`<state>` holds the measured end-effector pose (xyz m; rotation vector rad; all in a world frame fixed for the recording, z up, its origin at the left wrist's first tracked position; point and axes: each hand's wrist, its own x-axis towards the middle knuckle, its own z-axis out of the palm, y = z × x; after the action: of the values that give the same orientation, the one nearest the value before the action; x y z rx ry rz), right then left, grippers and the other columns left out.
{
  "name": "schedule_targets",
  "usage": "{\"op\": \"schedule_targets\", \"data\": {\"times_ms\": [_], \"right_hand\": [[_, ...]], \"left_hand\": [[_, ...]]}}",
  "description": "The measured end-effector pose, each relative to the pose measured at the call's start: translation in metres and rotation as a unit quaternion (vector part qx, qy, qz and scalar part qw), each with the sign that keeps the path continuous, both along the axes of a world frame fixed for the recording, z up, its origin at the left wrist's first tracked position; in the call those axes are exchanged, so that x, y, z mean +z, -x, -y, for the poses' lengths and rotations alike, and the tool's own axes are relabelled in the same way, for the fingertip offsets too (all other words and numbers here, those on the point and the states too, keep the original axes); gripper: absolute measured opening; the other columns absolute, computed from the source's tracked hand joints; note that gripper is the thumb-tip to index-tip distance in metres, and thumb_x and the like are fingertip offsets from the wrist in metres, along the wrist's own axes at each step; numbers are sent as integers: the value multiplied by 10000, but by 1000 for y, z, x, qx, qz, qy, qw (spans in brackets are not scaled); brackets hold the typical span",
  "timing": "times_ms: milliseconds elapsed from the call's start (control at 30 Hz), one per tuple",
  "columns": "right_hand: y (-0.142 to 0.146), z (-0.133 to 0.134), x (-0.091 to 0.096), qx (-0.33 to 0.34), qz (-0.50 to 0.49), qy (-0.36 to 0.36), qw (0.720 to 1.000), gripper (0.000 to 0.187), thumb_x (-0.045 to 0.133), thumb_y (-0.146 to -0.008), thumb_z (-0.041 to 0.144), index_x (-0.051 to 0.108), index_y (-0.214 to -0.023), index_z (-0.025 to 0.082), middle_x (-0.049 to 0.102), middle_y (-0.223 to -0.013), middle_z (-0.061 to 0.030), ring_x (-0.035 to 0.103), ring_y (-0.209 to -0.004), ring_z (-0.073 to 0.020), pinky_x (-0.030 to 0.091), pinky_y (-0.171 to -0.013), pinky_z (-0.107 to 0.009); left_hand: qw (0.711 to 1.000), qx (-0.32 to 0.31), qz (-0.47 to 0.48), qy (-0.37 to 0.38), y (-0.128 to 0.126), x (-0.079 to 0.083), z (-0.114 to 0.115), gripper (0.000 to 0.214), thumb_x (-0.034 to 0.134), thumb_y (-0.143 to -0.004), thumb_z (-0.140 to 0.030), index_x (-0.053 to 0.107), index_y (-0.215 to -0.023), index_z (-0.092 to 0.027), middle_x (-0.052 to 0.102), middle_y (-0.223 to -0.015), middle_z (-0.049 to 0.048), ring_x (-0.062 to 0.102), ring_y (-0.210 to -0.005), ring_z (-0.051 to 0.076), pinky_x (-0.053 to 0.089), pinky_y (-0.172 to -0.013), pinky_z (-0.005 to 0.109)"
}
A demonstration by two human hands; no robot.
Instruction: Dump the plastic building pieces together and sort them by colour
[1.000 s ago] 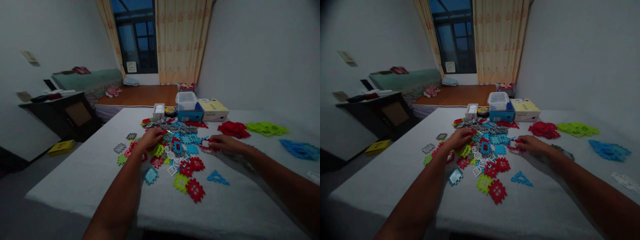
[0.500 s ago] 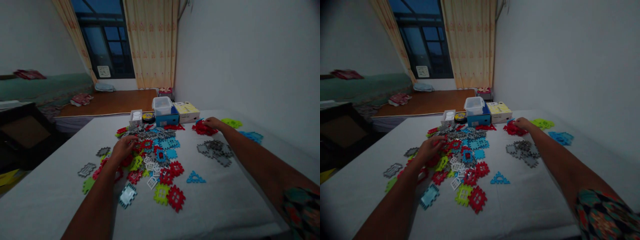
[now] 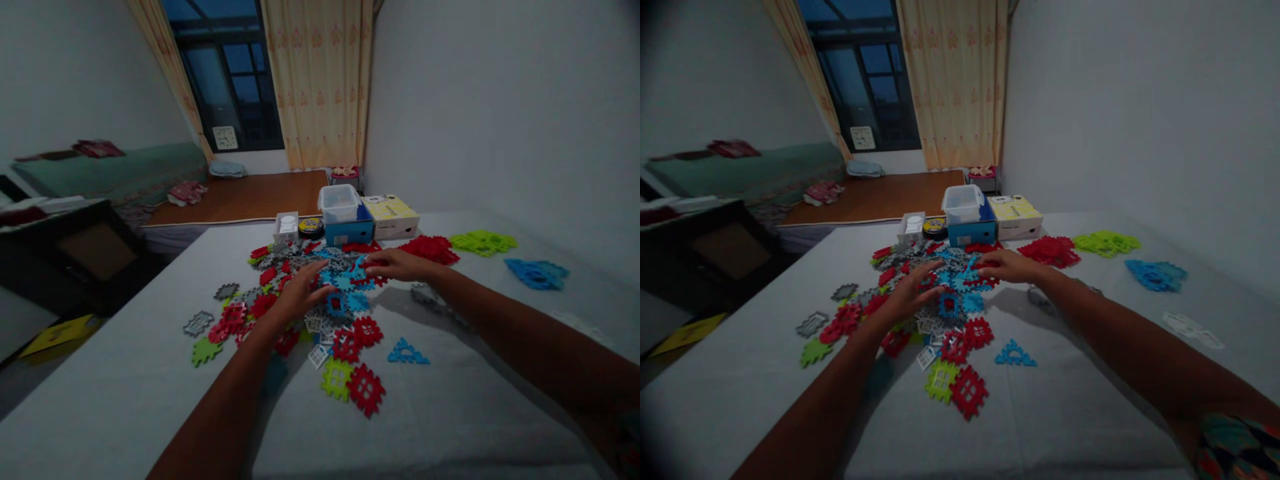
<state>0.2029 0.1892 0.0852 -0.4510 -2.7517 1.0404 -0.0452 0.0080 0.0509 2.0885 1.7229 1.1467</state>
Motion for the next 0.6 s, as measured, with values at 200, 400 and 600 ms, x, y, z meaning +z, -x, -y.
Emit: {"op": "schedule_targets", "data": {"times_ms": [200,400,600], "right_hand": [[28,49,7,60,0,-71,996,341,530,-913,475,678,-945,170,661,-777,-19,577,-690,-147,396,-614,-240],[-7,-11,0,-97,60,-168,979,262,547,-892,378,702,-915,169,700,-851,-67,605,-755,-175,416,-659,-253],[-87,-116,-11,-419,112,-143,890,302,654,-816,417,732,-856,129,684,-699,-75,590,-677,-177,429,-608,-250]], "left_hand": [[986,-72,112,103,-21,1,4,548,615,-873,-440,535,-1362,-205,664,-1266,80,645,-1100,249,531,-940,369],[985,-4,149,84,-1,-3,0,505,608,-868,-395,550,-1326,-189,698,-1176,63,666,-1026,236,560,-858,353],[999,33,4,43,2,-9,-3,469,677,-801,-278,608,-1260,-214,637,-1232,69,630,-1086,234,523,-930,360]]}}
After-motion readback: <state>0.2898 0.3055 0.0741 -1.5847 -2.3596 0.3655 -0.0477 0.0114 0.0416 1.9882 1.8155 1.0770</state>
